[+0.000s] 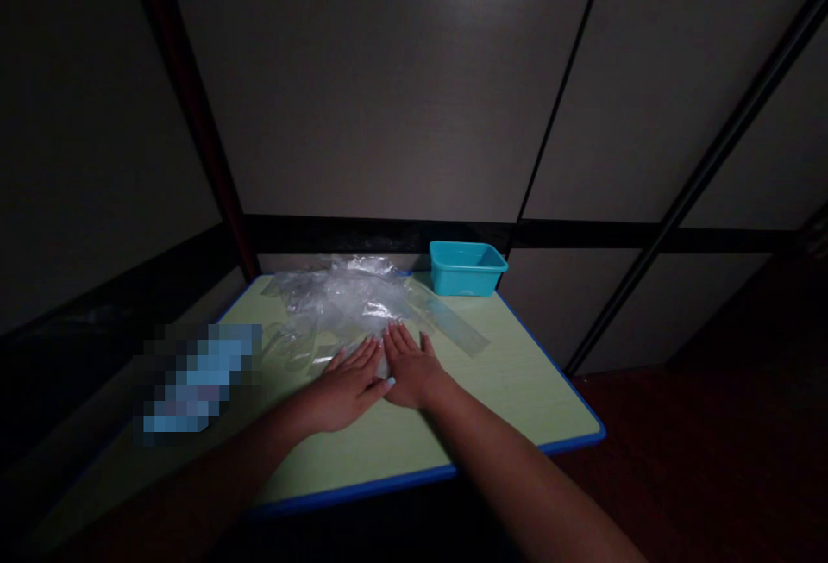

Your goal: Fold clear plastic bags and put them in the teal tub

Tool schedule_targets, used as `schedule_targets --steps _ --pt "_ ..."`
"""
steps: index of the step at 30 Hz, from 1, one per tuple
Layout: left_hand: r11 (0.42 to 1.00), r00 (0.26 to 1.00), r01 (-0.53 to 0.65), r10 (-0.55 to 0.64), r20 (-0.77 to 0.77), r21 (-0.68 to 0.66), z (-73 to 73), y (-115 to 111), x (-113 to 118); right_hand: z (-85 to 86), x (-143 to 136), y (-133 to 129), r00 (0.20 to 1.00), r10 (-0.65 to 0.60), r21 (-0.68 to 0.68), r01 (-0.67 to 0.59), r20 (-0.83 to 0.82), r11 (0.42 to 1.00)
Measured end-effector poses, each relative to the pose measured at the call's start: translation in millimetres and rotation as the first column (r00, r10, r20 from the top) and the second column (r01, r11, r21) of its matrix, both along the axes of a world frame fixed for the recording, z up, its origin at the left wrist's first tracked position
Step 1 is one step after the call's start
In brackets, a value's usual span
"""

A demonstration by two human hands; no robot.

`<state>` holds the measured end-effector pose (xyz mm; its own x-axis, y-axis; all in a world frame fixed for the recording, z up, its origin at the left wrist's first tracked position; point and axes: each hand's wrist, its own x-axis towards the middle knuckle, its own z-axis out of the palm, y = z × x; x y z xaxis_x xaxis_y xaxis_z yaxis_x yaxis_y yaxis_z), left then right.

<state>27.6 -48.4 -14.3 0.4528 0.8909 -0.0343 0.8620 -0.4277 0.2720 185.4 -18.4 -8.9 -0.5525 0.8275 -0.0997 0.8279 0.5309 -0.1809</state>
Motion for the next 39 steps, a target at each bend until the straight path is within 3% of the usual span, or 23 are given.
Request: schedule_targets --steps 9,19,28,33,39 --pt "0.993 0.999 -0.004 -0.001 -0.046 -0.122 10.8 3.6 -18.4 -0.1 0.7 1.4 1.0 -0.003 -0.021 0.003 -0.001 1.0" --pt "0.986 0.972 -0.14 0.119 -0.201 -0.095 21.4 -3.2 -26.2 2.0 1.0 -2.2 1.0 -0.01 -0.022 0.01 -0.024 1.0" --pt "0.994 0.99 -0.082 0.072 -0.123 -0.079 24.2 -2.7 -25.4 -0.6 7.2 5.7 0.983 0.043 0.105 -0.025 -0.176 0.994" --pt "1.0 1.0 0.029 -0.029 -0.004 0.011 28.9 -7.5 -14.1 -2.9 5.7 7.1 0.993 0.068 0.043 -0.064 -0.095 0.997" --pt "0.989 0.991 0.132 -0.132 0.014 -0.062 22.8 -12.8 -3.9 2.0 4.6 4.2 0.998 0.038 -0.016 -0.039 -0.055 0.999"
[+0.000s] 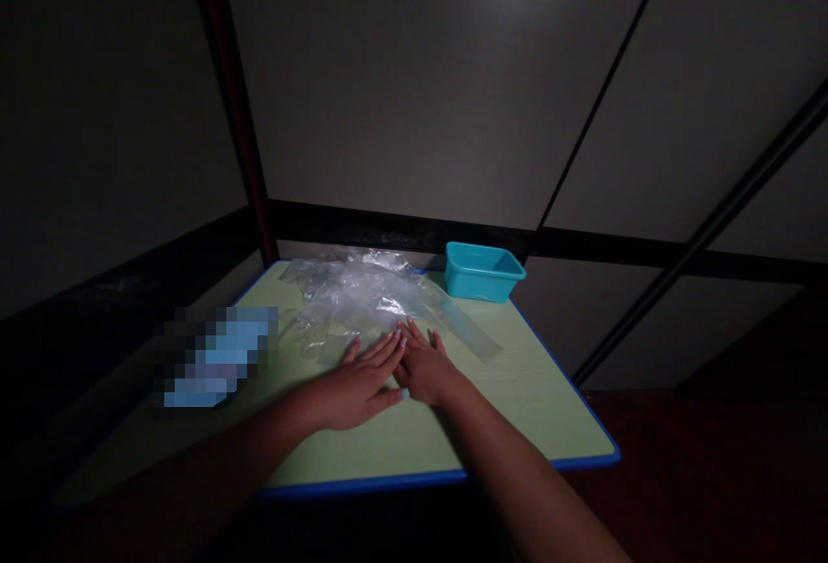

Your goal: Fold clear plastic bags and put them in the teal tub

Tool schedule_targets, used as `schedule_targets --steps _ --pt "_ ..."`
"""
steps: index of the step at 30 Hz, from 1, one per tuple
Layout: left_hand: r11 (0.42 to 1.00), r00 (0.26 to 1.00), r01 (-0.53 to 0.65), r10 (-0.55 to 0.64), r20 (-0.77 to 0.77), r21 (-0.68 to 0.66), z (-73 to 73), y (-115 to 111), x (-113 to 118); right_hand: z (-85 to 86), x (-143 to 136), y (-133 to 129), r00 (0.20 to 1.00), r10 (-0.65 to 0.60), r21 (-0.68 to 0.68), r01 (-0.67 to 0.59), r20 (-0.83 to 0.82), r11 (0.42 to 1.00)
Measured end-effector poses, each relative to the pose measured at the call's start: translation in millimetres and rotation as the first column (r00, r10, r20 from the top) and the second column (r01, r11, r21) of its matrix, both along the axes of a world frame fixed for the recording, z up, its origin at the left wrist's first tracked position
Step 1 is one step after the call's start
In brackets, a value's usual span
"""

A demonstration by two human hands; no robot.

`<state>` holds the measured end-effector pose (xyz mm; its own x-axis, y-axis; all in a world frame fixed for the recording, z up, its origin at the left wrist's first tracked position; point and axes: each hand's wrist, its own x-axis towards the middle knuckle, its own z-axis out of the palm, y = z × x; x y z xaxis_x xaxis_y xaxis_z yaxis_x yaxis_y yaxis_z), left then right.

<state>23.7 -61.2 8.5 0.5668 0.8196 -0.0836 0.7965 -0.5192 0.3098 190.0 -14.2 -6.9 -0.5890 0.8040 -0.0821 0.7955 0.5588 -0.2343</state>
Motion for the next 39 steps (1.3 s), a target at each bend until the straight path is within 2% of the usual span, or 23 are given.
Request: schedule_targets --steps 7,12,19,24,26,32,39 --pt "0.996 0.994 -0.085 0.085 -0.071 -0.003 -13.9 12.5 -12.5 7.3 12.8 4.3 0.997 -0.022 -0.082 0.028 0.073 0.996" --pt "0.989 0.98 -0.145 0.145 -0.135 0.007 -15.3 19.6 -19.7 13.4 17.2 4.5 0.997 -0.039 -0.117 0.047 0.069 0.992" --pt "0.97 0.955 -0.244 0.243 -0.168 0.014 -13.6 23.4 -22.2 13.5 16.7 4.8 0.998 -0.021 -0.136 0.028 0.057 0.99" --pt "0.944 0.948 -0.279 0.3 -0.103 0.179 -11.0 24.4 -18.9 13.4 16.7 4.8 0.998 -0.019 -0.14 0.028 0.065 0.99" --pt "0.942 0.952 -0.272 0.294 -0.091 0.198 -11.6 25.5 -18.6 13.8 16.5 4.6 0.997 -0.018 -0.145 0.029 0.073 0.989" --pt "0.96 0.958 -0.249 0.263 -0.115 0.129 -14.9 28.7 -22.3 14.5 16.6 4.1 0.997 -0.022 -0.147 0.032 0.073 0.989" --pt "0.942 0.928 -0.329 0.334 -0.162 0.059 -7.0 32.5 -31.0 13.1 17.3 5.4 0.997 -0.021 -0.138 0.03 0.068 0.99"
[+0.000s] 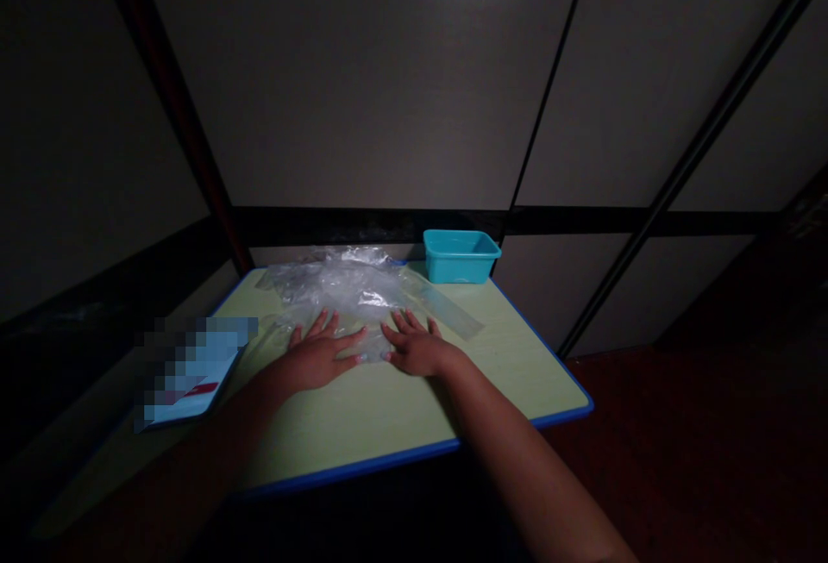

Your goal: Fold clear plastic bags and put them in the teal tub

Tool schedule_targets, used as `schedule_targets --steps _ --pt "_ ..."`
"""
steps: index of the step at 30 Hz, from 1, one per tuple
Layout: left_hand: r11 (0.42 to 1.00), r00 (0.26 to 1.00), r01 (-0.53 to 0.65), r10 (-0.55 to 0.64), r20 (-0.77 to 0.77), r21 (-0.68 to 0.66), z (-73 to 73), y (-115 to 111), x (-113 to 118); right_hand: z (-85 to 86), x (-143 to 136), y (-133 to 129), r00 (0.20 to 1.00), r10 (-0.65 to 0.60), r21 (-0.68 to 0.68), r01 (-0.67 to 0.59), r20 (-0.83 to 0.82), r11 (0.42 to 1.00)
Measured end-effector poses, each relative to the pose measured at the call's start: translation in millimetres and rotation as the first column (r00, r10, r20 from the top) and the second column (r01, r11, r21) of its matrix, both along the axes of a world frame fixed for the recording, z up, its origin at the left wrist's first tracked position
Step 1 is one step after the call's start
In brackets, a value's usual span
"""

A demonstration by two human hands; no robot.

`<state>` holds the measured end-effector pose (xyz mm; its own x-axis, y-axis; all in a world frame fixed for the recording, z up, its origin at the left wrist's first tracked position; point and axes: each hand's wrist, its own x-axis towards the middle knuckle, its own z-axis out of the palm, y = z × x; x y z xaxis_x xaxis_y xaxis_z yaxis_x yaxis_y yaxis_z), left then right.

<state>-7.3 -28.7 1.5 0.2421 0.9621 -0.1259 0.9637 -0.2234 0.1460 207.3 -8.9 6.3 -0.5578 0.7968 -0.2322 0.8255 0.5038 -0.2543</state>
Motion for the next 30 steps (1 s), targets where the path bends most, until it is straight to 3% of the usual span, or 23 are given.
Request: schedule_targets --steps 11,30 --pt "0.999 0.995 -0.01 0.007 -0.098 -0.032 5.5 2.6 -11.7 8.7 2.2 -2.5 0.997 -0.031 -0.041 0.034 0.065 0.999" --pt "0.999 0.971 -0.036 0.029 -0.235 -0.023 14.9 1.2 -16.7 7.6 6.5 0.0 0.998 -0.057 -0.038 0.057 0.013 0.998"
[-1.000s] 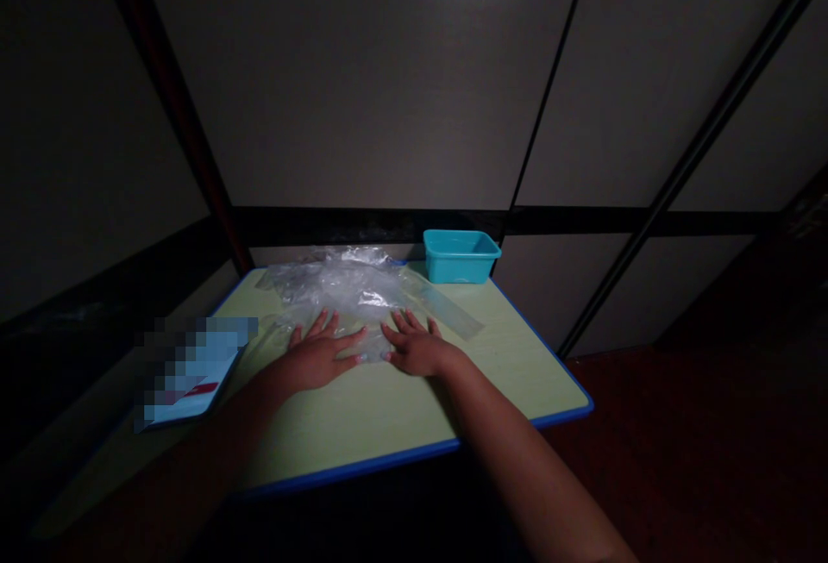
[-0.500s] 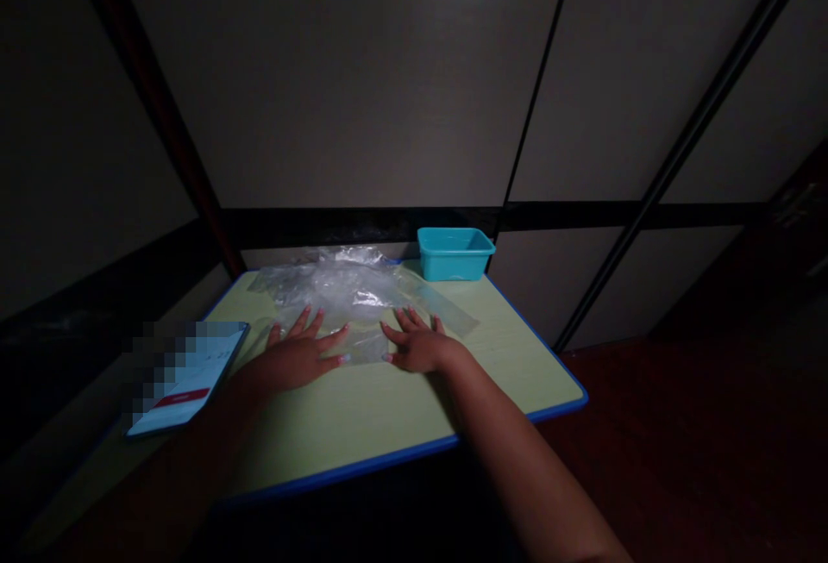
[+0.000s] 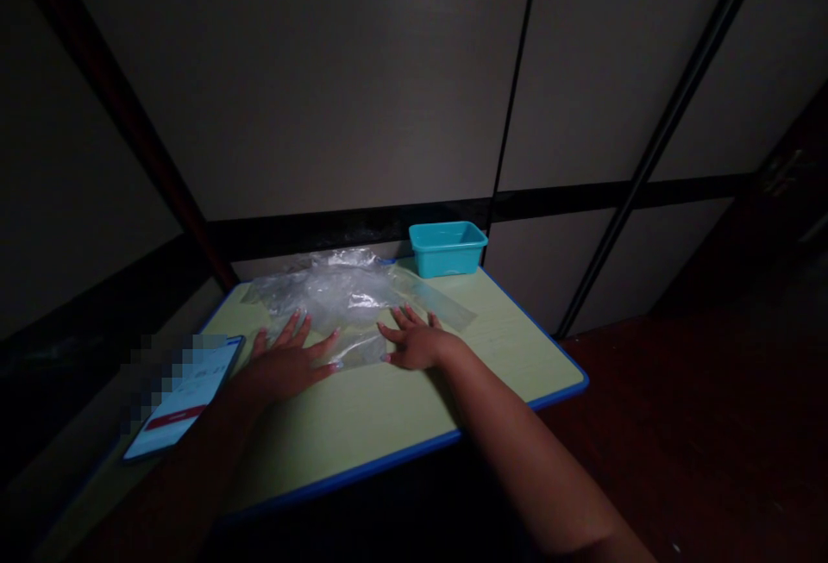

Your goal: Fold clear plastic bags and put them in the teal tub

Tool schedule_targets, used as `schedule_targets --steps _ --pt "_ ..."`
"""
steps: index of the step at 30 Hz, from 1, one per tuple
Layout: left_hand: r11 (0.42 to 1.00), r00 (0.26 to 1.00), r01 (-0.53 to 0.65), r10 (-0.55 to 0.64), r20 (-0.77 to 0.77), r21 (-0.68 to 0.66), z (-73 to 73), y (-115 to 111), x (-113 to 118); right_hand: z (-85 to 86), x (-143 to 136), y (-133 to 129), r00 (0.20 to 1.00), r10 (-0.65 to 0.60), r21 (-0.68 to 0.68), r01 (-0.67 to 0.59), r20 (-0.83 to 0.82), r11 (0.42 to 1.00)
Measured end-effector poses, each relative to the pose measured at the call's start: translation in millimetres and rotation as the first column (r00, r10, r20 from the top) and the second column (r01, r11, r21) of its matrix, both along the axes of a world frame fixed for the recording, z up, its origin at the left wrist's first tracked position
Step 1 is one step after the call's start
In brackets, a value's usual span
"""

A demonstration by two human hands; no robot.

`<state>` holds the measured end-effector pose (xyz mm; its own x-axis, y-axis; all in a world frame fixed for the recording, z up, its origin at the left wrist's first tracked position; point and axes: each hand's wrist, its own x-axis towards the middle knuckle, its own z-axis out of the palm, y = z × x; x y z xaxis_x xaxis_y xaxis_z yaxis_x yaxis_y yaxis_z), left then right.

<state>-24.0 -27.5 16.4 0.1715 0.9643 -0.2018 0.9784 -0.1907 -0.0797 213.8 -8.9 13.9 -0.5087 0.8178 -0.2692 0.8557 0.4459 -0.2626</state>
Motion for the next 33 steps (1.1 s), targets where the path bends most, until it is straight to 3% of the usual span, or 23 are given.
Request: schedule_targets --steps 3,6,9,18,28,33 --pt "0.99 0.999 0.021 -0.026 0.035 0.14 -2.4 -2.0 8.8 0.2 0.2 -0.2 0.999 0.013 0.053 -0.011 -0.044 0.999" --pt "0.95 0.986 0.129 -0.153 0.065 0.284 -7.2 -5.4 20.7 -2.4 0.6 1.4 0.99 0.042 0.146 -0.022 -0.135 0.989" --pt "0.928 0.97 0.198 -0.232 0.074 0.317 -12.9 -7.7 27.8 -7.4 0.8 3.8 0.985 0.037 0.175 -0.007 -0.171 0.985" --pt "0.971 0.986 0.106 -0.131 0.107 0.213 -17.0 -2.5 17.8 -12.6 0.0 4.2 0.995 0.012 0.103 -0.002 -0.1 0.995" --pt "0.997 0.993 0.069 -0.066 0.099 -0.028 1.1 -0.3 3.2 -3.7 2.8 4.1 0.998 -0.019 0.034 0.021 -0.059 0.999" --pt "0.995 0.996 0.064 -0.059 0.066 -0.076 5.9 2.5 -5.2 -4.9 4.0 6.0 0.998 -0.016 0.032 0.018 -0.057 0.999"
